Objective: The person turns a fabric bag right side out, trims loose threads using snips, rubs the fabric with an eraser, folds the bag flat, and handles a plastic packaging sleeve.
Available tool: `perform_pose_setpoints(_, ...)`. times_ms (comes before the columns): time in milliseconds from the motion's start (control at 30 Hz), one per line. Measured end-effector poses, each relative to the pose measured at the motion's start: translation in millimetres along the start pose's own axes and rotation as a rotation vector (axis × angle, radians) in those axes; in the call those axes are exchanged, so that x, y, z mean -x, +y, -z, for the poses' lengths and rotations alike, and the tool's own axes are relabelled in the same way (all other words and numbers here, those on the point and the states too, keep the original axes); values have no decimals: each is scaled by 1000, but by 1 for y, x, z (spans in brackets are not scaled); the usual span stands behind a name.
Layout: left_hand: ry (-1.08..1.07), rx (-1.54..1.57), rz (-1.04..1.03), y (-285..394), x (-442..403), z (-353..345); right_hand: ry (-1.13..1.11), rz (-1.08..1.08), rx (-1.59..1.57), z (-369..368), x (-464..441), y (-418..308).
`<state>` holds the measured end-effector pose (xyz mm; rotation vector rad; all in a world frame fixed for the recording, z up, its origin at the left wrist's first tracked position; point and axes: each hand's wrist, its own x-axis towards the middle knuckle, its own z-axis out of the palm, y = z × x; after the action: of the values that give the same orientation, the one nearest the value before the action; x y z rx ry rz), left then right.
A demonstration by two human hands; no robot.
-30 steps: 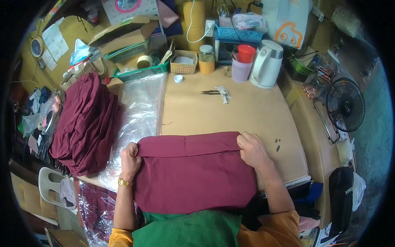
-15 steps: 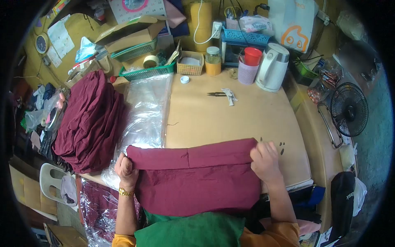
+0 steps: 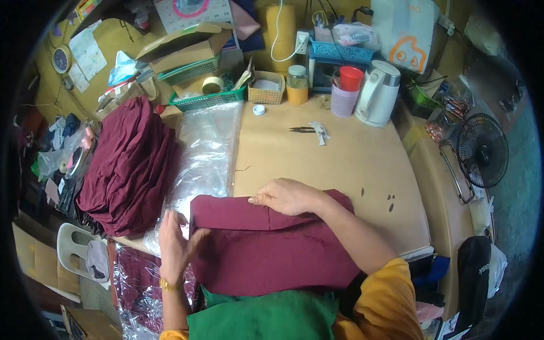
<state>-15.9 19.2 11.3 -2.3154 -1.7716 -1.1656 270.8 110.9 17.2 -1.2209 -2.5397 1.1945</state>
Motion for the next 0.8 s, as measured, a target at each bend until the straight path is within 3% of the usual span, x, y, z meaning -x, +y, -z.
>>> perform_pose_setpoints(33,-130,105,134,14,11,16,121,10,-8,-4,5,0)
perform_pose_setpoints(67,-474,350,516,29,18,27,240,18,-18,-9,9,-3)
perform_pose_setpoints(100,-562,597,339,28,30,13,225,16,-19,-12,14,-13)
perform_pose_setpoints(133,-717,793,294,35,39,4,310,-7,4,-13,20,-27)
perform_pose_setpoints(167,-784,1043,417,43,49,-18,397,-26,31,-17,23,-35)
perform_pose_setpoints(267,-687,1257,653,63,44,-54,559,102,187,-36,22,-38)
perform_pose_setpoints(367,-581,1389,723,63,49,-79,596,119,227,-43,29,-43)
perform_pose_setpoints(500,-601,1339,708,68,55,-85,561,97,160,-38,36,-44)
perform_pose_setpoints(633,-486,1261,704,75,58,-93,548,110,131,-39,36,-39)
perform_pose_setpoints(800,-496,1154,633,68,65,-94,343,29,-105,-24,37,-19)
